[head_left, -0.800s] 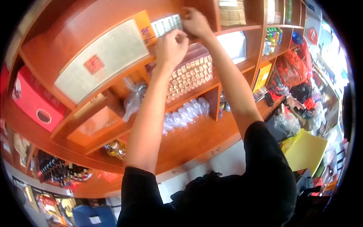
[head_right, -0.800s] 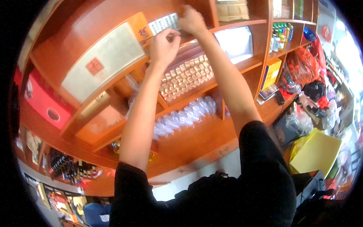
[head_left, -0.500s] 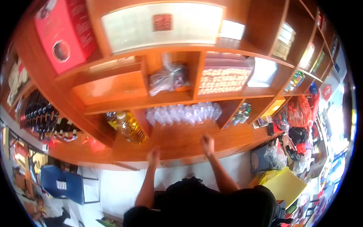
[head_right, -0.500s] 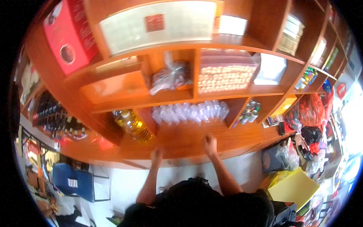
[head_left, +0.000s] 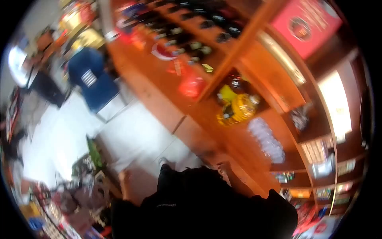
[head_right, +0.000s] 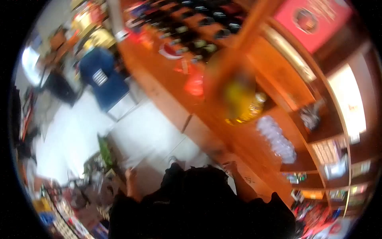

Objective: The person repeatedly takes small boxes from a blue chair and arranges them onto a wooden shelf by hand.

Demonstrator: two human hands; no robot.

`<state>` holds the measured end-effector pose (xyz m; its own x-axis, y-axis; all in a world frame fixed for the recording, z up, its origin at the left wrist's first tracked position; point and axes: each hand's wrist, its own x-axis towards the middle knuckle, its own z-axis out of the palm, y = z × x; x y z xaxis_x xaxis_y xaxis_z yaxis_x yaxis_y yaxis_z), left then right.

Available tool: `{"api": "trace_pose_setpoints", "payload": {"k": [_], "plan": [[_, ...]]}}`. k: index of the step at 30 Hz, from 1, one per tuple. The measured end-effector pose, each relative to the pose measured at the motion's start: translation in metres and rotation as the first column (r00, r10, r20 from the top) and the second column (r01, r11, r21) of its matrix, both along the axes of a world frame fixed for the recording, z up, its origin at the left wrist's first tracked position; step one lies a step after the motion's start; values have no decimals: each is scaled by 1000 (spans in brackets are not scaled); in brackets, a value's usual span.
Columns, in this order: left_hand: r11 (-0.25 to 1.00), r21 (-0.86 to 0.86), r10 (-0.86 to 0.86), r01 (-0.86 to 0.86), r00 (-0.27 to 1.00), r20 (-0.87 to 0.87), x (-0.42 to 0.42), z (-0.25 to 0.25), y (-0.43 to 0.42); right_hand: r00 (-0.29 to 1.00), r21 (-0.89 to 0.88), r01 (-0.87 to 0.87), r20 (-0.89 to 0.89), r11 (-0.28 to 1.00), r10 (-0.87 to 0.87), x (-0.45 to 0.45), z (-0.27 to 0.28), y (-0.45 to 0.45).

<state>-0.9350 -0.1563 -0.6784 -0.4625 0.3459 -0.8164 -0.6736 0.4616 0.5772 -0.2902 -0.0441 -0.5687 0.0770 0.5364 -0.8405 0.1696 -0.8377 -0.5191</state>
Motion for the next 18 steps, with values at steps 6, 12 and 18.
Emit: {"api": "trace_pose_setpoints", "payload": {"k": [6, 12, 18], "plan": [[562, 635, -661, 529, 749, -39, 213, -30, 117, 854, 361, -496, 366, 789, 370, -84, -28, 89], [952, 291, -83, 91, 996, -39, 95, 7, 78, 714, 444, -692, 539, 569, 447, -195, -7, 162], [815, -6, 572, -580, 803, 168, -33, 3, -94, 687, 269, -703, 495, 658, 532, -266, -54, 216]]}}
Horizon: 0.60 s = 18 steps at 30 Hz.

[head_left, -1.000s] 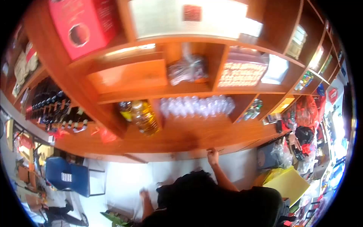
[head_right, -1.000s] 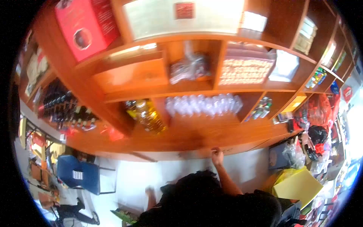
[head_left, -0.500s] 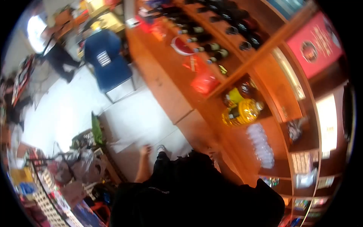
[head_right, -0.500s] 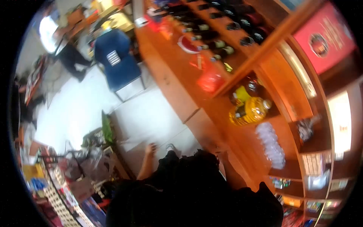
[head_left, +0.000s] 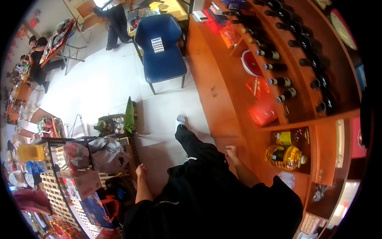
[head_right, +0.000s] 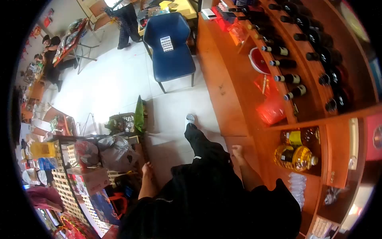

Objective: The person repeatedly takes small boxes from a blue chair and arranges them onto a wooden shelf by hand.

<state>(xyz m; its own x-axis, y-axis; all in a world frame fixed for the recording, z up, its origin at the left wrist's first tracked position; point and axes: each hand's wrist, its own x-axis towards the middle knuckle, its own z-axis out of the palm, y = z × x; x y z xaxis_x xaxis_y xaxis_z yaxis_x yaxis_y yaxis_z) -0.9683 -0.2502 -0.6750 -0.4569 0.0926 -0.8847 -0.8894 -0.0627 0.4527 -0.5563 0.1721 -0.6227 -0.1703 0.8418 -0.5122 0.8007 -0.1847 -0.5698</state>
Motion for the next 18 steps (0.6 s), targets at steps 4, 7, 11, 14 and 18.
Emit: {"api": "trace_pose_setpoints", "payload": {"k": [4, 7, 11, 14, 18], "plan": [[939, -342, -6, 43, 994, 107, -15, 32, -31, 986, -204, 163, -5, 965, -167, -60, -18, 29], [996, 80, 30, -43, 987, 160, -22, 5, -35, 982, -187, 184, 8, 965, -186, -106, -33, 35], [694, -414, -661, 589, 749, -43, -63, 23, 72, 991, 413, -127, 93, 902, 97, -180, -75, 81], [559, -453, -813, 694, 565, -138, -141, 54, 163, 994, 204, -55, -86, 977, 74, -252, -63, 141], [923, -126, -380, 364, 807, -453, -219, 48, 254, 961, 211, -66, -250, 975, 119, -351, -14, 215]]}}
